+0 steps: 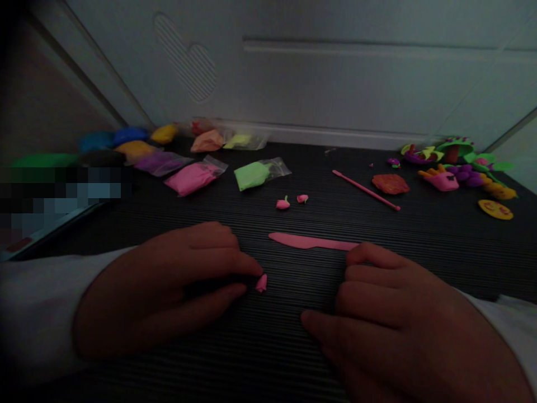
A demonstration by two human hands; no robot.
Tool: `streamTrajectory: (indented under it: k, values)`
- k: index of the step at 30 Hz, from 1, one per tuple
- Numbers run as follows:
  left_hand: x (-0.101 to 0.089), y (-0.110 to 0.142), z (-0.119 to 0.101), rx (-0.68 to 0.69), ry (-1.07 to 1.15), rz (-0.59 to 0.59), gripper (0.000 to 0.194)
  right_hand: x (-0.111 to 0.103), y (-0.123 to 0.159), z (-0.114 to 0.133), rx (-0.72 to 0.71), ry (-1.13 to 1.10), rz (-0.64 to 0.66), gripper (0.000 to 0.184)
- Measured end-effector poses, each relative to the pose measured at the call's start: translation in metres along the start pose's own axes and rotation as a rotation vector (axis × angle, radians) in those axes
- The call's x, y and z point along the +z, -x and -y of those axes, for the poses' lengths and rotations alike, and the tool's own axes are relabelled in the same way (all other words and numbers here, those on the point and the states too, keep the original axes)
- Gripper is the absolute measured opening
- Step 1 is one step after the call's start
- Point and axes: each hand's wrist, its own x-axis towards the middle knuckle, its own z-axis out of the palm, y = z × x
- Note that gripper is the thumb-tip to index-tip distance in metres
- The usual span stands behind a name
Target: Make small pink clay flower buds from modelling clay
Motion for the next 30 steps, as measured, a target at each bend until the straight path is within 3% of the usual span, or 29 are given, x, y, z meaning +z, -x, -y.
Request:
streamTrajectory:
  k: [9, 14, 19, 24, 30]
  values:
    - [0.0, 0.0008, 0.0001, 0.0, 0.013, -0.005, 0.017, 0.0002, -0.0019, 0.0001, -0.007, -0.036, 0.014, 0.023]
    - [0.0004, 0.0012, -0.0005, 0.003, 0.015, -0.007, 0.017, 0.0015, 0.0025, 0.0002, 0.063, 0.001, 0.008, 0.028]
    - [0.0004, 0.0006, 0.0002, -0.001, 0.014, -0.01, 0.018, 0.0008, 0.0007, -0.0005, -0.035, -0.015, -0.014, 0.022]
    - [0.0009, 0.0009, -0.0001, -0.006, 0.011, -0.005, 0.018, -0.0008, -0.0006, -0.0003, 0.02, 0.054, -0.018, 0.023]
    - [0.0004, 0.0006, -0.0008, 0.0, 0.009, -0.014, 0.017, 0.0001, -0.0005, -0.0011, -0.05, 0.017, 0.005, 0.022]
